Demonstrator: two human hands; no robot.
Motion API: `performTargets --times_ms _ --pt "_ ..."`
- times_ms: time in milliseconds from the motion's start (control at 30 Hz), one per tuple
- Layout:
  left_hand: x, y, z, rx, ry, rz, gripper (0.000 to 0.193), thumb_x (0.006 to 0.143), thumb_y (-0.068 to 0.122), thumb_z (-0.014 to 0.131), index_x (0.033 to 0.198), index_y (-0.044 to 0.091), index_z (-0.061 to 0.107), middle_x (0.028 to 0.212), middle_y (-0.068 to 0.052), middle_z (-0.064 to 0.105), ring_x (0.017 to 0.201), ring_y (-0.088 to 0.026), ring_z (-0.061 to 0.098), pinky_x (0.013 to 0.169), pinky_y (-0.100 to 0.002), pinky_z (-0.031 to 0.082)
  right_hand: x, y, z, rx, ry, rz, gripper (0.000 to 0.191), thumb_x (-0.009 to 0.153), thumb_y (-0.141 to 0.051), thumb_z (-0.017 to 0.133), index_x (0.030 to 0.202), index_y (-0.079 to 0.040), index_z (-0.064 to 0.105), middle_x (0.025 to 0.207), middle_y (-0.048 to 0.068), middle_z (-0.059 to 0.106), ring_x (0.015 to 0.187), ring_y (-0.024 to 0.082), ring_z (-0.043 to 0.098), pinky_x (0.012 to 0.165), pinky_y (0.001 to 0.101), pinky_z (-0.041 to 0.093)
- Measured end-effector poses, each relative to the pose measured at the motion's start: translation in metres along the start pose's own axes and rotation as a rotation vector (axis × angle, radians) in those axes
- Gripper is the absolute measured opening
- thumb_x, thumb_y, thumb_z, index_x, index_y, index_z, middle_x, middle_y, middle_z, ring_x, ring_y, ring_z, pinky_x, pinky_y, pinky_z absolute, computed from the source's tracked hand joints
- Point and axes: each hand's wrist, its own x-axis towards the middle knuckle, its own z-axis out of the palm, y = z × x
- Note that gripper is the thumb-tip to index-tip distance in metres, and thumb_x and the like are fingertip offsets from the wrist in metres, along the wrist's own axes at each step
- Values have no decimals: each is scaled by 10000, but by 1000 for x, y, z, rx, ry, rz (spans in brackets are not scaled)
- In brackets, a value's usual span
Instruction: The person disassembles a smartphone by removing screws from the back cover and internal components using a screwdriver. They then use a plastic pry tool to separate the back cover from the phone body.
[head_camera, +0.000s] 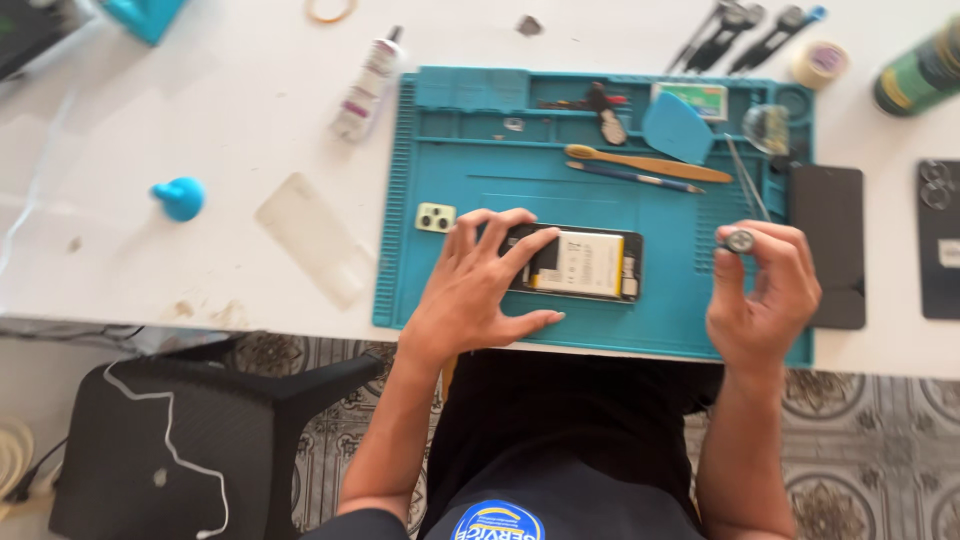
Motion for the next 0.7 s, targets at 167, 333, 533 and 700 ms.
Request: performTargets --times_ms 167,333,533,700 --pt "-3 8 2 63 -7 -44 867 728 662 810 1419 191 581 1411 -77 452 1259 -357 347 1103 -503 360 6 4 0 -103 -18 -56 103 1134 -68 701 1144 15 641 1074 126 689 942 169 685 816 258 573" --pt "-3 9 5 85 8 -59 829 758 647 801 1417 193 584 1420 -81 455 1272 -346 353 1099 -496 370 6 0 0 185 -2 91 124 1169 -50 662 1166 24 563 1128 139 664 1012 170 693 873 284 604" --pt "4 7 10 109 105 -142 1038 749 704 820 1430 -25 535 1394 -145 460 1261 -339 395 1113 -486 376 9 -9 7 286 20 126 195 1178 -56 652 1256 15 487 1127 201 697 1062 211 724 946 336 654" --pt "6 7 7 148 175 -224 930 571 762 846 1140 59 633 1251 -102 565 1171 -336 506 1029 -484 400 9 -10 17 285 21 107 350 1178 -70 650 1382 -11 372 1114 232 703 1027 214 733 866 285 635"
